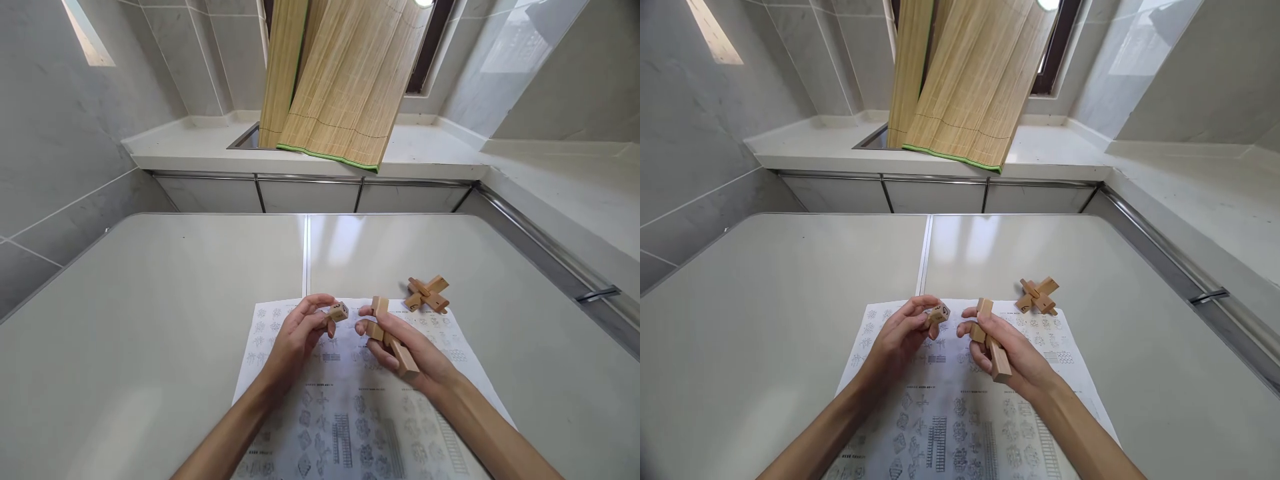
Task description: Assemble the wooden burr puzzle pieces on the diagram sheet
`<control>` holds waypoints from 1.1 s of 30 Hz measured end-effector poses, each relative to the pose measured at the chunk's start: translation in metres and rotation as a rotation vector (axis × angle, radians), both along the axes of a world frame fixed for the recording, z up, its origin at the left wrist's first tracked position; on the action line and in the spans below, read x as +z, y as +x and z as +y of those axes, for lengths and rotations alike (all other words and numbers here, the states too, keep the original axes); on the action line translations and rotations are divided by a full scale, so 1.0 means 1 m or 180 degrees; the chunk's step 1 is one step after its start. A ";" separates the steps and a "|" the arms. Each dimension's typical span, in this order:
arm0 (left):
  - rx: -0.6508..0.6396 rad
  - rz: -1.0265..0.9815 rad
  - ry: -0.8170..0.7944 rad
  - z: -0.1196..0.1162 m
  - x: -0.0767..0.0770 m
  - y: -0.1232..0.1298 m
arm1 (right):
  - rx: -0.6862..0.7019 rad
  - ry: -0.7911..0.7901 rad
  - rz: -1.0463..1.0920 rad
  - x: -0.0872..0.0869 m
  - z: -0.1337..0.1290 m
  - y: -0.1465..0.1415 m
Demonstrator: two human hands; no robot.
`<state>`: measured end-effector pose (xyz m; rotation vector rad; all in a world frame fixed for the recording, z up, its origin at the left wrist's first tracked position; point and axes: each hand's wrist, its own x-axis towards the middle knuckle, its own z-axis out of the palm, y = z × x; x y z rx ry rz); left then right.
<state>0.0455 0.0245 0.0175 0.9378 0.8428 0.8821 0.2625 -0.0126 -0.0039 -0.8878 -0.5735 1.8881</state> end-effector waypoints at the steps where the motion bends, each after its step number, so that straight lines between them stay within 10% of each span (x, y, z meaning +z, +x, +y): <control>1: 0.0030 -0.0111 -0.0095 0.000 0.000 0.002 | 0.0050 0.0019 -0.0002 0.000 0.000 0.001; 7: -0.0009 -0.0425 -0.0340 0.000 -0.003 0.010 | 0.0622 -0.0023 0.0355 -0.004 -0.001 0.009; 18: -0.0310 -0.0368 -0.0312 -0.006 -0.012 0.010 | 0.0383 0.0160 -0.0349 0.009 -0.006 -0.005; 33: -0.0256 -0.0324 -0.0161 -0.008 -0.018 0.010 | -0.0958 0.2379 -0.3902 0.004 -0.013 -0.011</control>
